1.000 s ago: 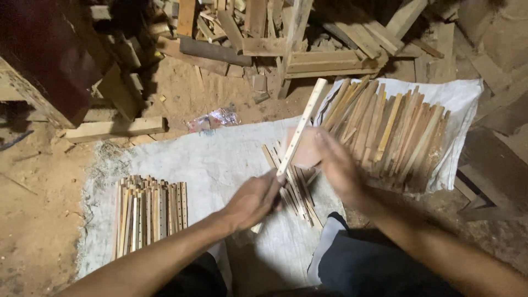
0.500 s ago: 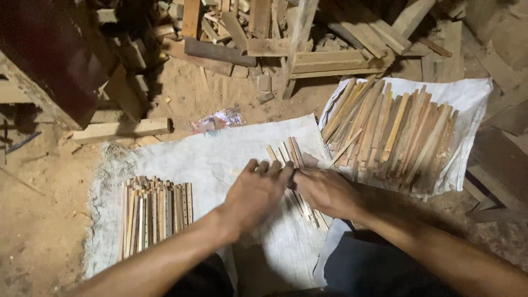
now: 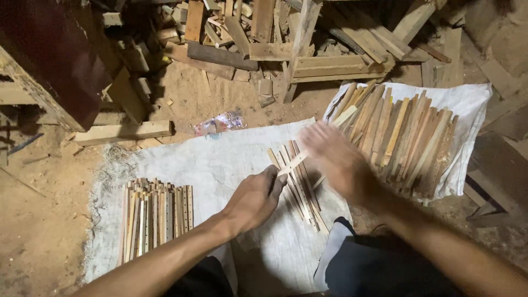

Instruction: The person sits on the floor and smooths thin wooden sticks using a piece of sandpaper. They hold a stick in one hand and rub the sandpaper along its length with the other, then place the finished stick into a pile.

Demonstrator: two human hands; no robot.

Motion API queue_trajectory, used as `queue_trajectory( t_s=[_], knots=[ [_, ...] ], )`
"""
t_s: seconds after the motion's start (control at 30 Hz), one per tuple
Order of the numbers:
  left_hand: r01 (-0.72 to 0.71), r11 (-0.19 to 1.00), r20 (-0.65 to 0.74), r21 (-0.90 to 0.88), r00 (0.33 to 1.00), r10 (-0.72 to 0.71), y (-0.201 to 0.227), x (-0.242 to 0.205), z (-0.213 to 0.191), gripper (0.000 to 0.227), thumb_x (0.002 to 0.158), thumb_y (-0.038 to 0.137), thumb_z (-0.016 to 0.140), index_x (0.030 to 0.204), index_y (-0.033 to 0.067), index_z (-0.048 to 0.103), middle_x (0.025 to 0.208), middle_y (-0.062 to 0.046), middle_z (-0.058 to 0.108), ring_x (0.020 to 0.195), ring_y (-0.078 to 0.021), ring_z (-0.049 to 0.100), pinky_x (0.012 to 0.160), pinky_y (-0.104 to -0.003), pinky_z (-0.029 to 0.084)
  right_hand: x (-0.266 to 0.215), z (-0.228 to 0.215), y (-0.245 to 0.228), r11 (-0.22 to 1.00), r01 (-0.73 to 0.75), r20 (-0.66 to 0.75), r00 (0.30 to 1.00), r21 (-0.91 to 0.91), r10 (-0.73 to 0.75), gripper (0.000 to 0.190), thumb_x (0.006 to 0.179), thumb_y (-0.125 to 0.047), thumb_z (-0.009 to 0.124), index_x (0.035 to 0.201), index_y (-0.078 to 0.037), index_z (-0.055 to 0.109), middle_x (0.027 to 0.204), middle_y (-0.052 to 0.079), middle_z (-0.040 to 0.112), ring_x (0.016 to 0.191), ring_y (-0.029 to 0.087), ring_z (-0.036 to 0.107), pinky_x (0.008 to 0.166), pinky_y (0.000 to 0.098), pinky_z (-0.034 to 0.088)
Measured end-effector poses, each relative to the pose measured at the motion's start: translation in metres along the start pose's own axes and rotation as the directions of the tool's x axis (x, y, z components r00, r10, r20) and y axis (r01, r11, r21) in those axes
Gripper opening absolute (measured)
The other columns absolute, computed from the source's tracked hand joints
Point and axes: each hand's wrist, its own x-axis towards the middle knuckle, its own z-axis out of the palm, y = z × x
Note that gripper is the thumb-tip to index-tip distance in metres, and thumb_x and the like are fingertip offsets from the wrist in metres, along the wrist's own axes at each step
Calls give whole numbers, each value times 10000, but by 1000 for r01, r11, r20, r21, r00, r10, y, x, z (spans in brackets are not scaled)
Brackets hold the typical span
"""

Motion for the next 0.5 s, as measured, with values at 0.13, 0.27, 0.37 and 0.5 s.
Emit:
queue_trajectory(
  t_s=[0.13,0.27,0.37,0.5],
  knots=[
    [25,999,-18,-47,1000,-25,0,-6,5,308,988,299,540,1080,12,604,772,-253,699,858,-505,722,743,-576,540,3,-31,24,960,-279,249,933,40,261,489,1010,38,455,1490,-38,512,1366,216,604,1343,407,529,1238,534,284],
    [-15,996,-66,-87,998,9,-15,11,15,265,982,255,556,1145,47,568,741,-183,715,846,-441,746,756,-544,554,1,-17,5,967,-249,199,952,58,233,451,1002,30,485,1433,-80,557,1352,182,632,1336,376,551,1209,551,324],
    [8,990,-42,-139,999,-14,-4,5,3,225,978,243,537,1086,52,589,703,-208,685,778,-447,718,701,-540,523,-1,15,-27,997,-31,-36,999,75,34,362,993,-56,586,1316,-193,674,1407,112,659,1354,293,586,1135,581,440],
    [12,992,-38,-128,999,-17,-9,0,6,211,997,237,533,1061,49,602,697,-222,675,752,-451,704,685,-532,531,2,-31,30,975,-222,123,968,6,220,379,1016,-60,489,1361,-142,623,1360,134,635,1343,317,567,1170,572,383]
  ],
)
